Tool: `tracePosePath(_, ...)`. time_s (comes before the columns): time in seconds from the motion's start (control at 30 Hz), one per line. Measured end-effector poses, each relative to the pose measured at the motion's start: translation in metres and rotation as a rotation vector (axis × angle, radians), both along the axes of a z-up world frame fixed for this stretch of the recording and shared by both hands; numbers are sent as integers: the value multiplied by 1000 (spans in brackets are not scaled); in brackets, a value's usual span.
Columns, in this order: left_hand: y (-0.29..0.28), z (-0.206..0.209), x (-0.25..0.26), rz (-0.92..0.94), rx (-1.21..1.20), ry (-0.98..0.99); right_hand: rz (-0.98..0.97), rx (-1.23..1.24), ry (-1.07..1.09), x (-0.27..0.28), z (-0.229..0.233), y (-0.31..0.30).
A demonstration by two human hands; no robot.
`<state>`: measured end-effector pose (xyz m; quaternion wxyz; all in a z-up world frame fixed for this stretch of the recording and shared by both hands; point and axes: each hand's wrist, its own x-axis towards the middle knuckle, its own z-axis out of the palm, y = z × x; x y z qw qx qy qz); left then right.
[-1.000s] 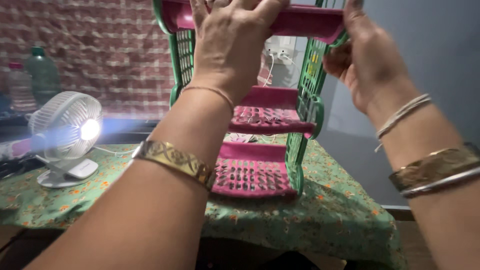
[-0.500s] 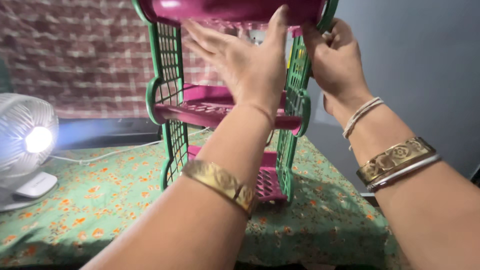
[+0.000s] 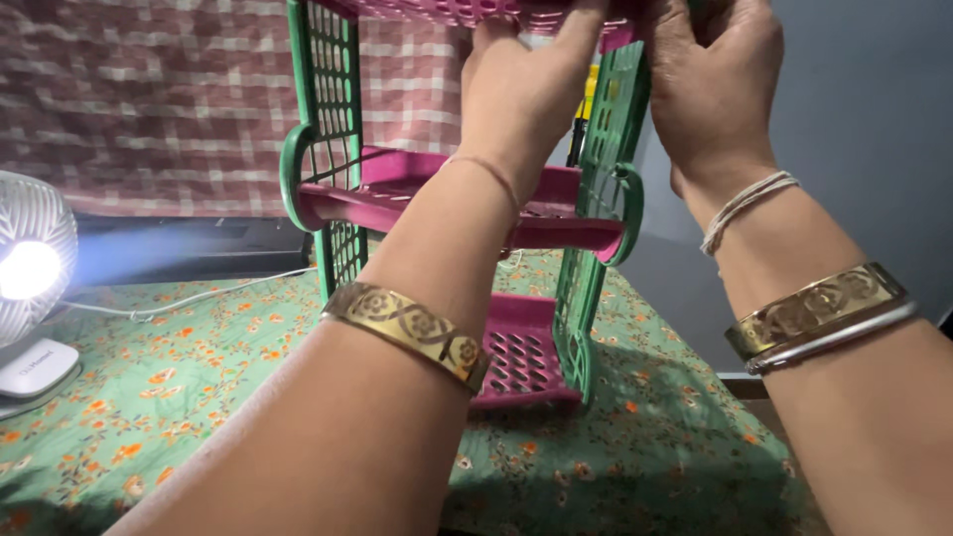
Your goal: The person assembles a three-tier plastic dish rack by inserting pink trays into green side frames, then repeatedly removes and reinserts the trays to check fit. The rack is handled on a table with a floral cloth.
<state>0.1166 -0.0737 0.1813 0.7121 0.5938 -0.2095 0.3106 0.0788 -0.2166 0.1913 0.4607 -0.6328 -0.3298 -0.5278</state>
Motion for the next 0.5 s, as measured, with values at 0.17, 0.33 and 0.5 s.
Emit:
tracePosePath(0.17, 20, -3, -14, -215, -232, 18, 55, 7, -43, 10, -4, -3)
tracePosePath(0.33, 23, -4, -21, -55, -94, -44, 78, -8, -174, 8, -9, 9)
tracePosePath(0.5, 9, 7, -32, 763, 291, -855, 19, 55, -31, -5, -6, 12)
